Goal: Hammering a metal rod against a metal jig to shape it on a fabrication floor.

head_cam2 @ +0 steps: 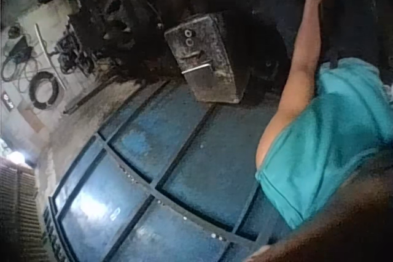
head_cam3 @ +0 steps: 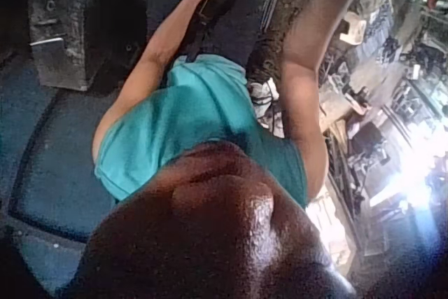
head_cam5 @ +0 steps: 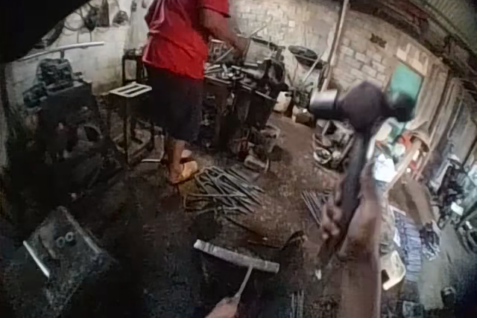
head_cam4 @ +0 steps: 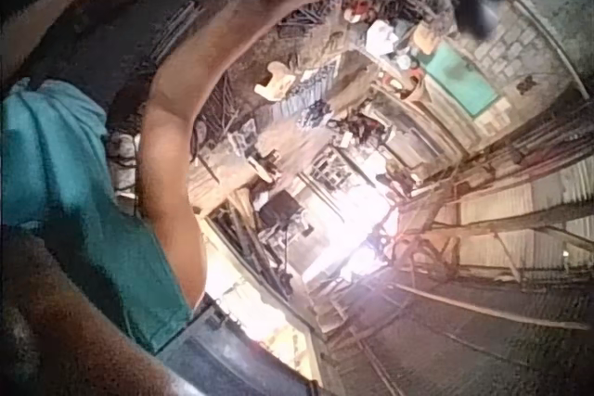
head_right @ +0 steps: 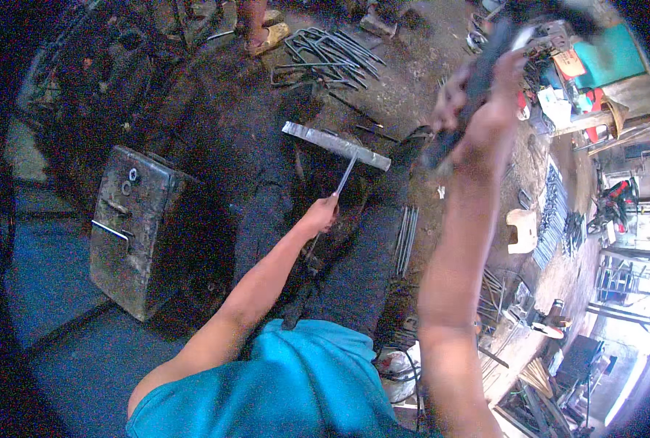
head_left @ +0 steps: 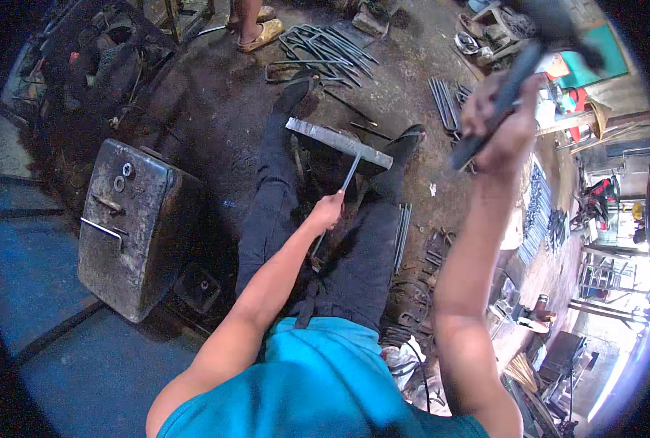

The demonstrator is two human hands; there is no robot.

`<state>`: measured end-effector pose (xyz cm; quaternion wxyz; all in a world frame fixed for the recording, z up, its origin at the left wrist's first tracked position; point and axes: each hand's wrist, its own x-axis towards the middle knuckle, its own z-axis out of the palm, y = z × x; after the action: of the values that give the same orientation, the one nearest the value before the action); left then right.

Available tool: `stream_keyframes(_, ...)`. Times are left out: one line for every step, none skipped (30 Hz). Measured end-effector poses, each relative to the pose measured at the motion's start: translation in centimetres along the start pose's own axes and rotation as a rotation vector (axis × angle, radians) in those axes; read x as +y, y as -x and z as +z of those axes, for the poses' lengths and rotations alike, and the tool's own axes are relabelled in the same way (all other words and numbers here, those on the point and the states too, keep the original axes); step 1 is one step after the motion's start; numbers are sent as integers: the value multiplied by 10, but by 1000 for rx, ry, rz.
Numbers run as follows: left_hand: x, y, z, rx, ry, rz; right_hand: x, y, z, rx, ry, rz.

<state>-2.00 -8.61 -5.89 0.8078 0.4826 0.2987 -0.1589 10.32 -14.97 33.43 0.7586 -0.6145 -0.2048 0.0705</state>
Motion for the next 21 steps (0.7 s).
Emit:
stream_keyframes(-6,-4,-2,156,-276,105,-15,-6,0,-72,95,-99)
stream_keyframes(-8,-4,-2,309,-554,207,-21,-9,5,-56,84,-175)
stream_keyframes(-8,-6,-1,309,-550,196,-14,-8,6,-57,86,-164)
stream_keyframes(1,-2,6,274,-482,118,-7,-4,4,-17,104,-210)
stream_keyframes(11,3,9,242,-415,39,5,2,3,21,118,-257)
stream_keyframes(20,9,16,230,-411,-32,31,11,-3,65,266,-287)
stream_keyframes(18,9,10,243,-407,-31,67,26,-7,41,196,-143)
stream_keyframes(19,5,15,237,-420,-13,157,29,-69,236,494,-126)
stream_keyframes(14,3,10,251,-427,-14,205,61,-71,249,326,101)
stream_keyframes(13,6,5,265,-423,-22,225,80,-74,57,1050,206)
stream_keyframes(20,10,11,230,-430,-40,258,99,-91,68,961,427)
stream_keyframes(26,12,13,196,-442,-51,290,106,-109,123,1060,504)
stream_keyframes(20,11,4,208,-442,-39,287,105,-101,116,1052,489)
stream_keyframes(7,13,-3,247,-443,-4,275,107,-91,83,864,634)
stream_keyframes(-1,9,-11,284,-445,32,263,104,-82,47,674,774)
stream_keyframes(11,24,-1,254,-369,4,246,104,-83,58,575,687)
stream_keyframes(18,26,2,254,-369,26,240,85,-80,97,488,738)
stream_keyframes(21,32,7,211,-327,30,230,85,-83,135,433,767)
stream_keyframes(28,32,9,181,-275,34,207,80,-76,154,378,799)
stream_keyframes(35,35,16,182,-380,222,187,70,-77,154,328,732)
stream_keyframes(36,38,21,176,-380,209,165,60,-73,156,276,671)
